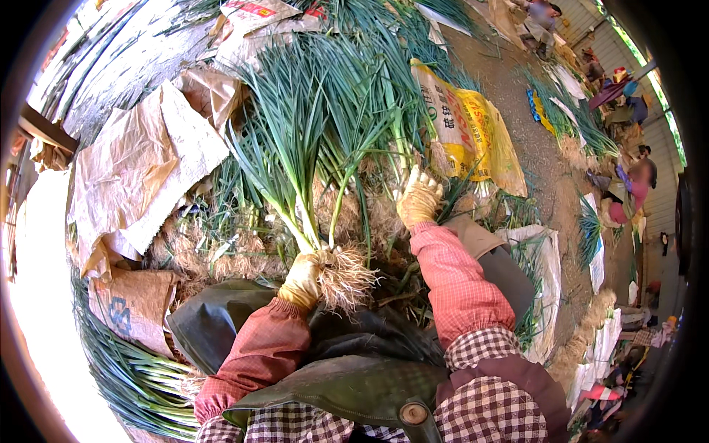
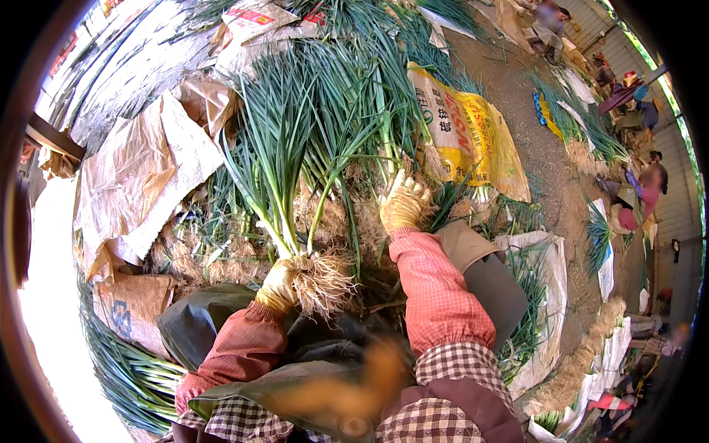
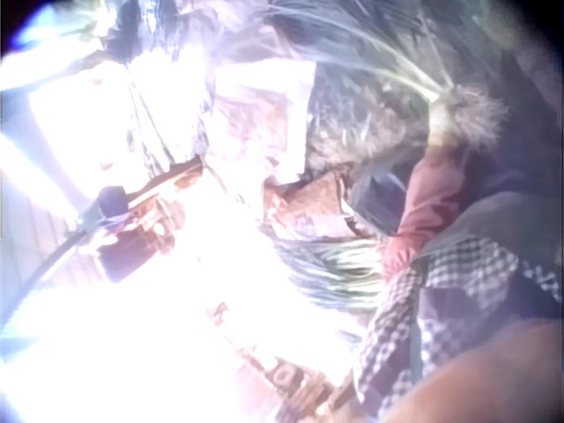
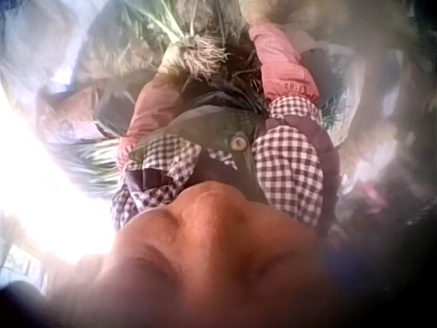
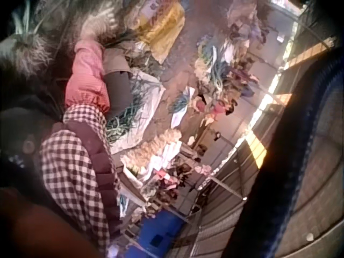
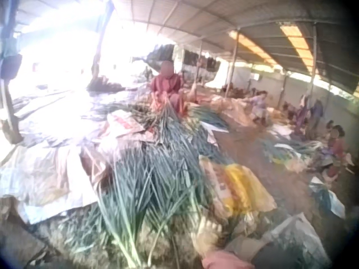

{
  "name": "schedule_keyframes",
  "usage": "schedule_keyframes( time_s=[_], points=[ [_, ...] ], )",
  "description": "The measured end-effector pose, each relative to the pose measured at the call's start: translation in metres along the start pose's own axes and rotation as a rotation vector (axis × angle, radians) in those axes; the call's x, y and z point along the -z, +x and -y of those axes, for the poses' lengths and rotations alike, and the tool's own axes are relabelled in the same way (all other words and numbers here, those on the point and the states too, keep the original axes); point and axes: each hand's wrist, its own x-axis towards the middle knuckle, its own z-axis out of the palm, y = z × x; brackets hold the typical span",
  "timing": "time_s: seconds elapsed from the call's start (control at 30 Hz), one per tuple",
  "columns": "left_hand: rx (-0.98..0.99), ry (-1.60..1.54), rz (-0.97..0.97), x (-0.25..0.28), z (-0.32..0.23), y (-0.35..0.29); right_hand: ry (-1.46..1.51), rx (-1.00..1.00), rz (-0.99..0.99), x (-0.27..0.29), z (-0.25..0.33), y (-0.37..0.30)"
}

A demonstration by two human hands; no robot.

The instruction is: The person cleans green onions by hand, peeling away the outer layers and dirt from the stalks and roots before organizing them into bundles.

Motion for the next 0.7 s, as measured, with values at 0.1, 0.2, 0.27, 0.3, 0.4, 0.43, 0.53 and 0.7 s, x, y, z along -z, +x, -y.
schedule_keyframes(
  time_s=[0.1,0.2,0.27,0.3,0.4,0.43,0.53,0.7],
  points=[
    [0.101,-0.111,-0.052,-0.006,0.008,0.005,0.947,-0.208,0.369,-0.024,0.034,-0.038],
    [0.118,-0.029,-0.061,0.004,0.025,0.017,2.062,-0.368,1.008,-0.053,0.063,-0.064],
    [0.074,0.167,-0.010,0.010,0.023,0.017,2.286,-0.283,1.116,-0.063,0.063,-0.068],
    [0.070,0.082,-0.059,0.014,0.027,0.021,2.395,-0.235,1.170,-0.067,0.063,-0.070],
    [-0.014,0.097,-0.086,0.002,0.020,0.011,1.675,-0.302,0.921,-0.082,0.068,-0.089],
    [-0.055,0.149,-0.061,-0.009,0.015,0.007,1.610,-0.255,0.878,-0.103,0.054,-0.108],
    [0.019,0.015,-0.127,-0.027,0.014,0.011,1.024,0.008,0.807,-0.152,0.001,-0.154],
    [-0.009,0.178,-0.014,-0.007,0.013,0.010,1.186,-0.134,0.803,-0.058,-0.017,-0.140]
  ],
)
